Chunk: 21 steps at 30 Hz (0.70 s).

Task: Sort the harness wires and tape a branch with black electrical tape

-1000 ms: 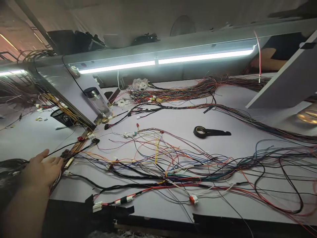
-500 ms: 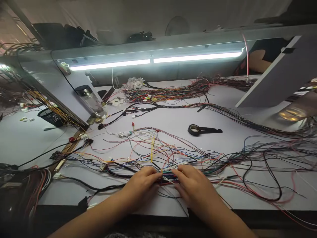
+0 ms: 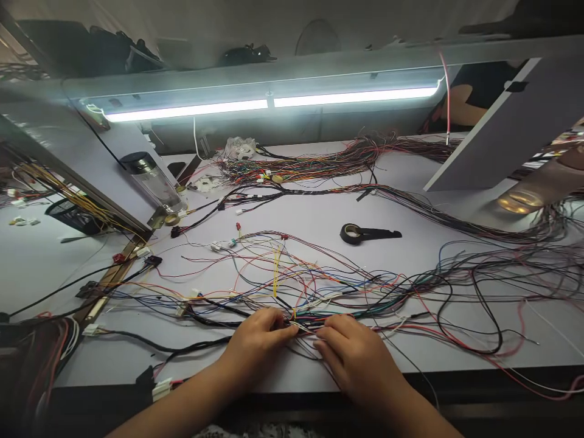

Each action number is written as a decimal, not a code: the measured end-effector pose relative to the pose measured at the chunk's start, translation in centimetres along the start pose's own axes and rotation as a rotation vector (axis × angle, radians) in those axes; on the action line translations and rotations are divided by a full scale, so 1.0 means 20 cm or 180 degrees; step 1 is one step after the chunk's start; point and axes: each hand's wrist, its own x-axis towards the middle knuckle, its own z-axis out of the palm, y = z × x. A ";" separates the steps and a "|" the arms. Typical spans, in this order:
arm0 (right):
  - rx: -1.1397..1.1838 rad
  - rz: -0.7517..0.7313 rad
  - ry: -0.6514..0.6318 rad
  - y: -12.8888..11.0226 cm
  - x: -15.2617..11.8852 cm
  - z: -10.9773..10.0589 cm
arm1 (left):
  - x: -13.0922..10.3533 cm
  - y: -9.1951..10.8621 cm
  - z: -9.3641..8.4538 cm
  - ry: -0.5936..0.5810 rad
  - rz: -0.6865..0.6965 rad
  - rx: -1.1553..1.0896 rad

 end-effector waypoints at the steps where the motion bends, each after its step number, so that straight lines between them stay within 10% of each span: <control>1: -0.0011 0.0133 -0.0068 0.01 0.01 -0.01 | 0.00 0.00 0.00 0.0020 -0.0005 -0.0033; 13: 0.0734 0.0744 -0.0119 0.00 0.17 -0.12 | 0.01 0.03 -0.05 0.0080 -0.0133 -0.0370; 21: 0.0064 -0.1321 0.0236 -0.38 0.23 0.03 | 0.07 -0.01 -0.09 0.0086 -0.0914 -0.1870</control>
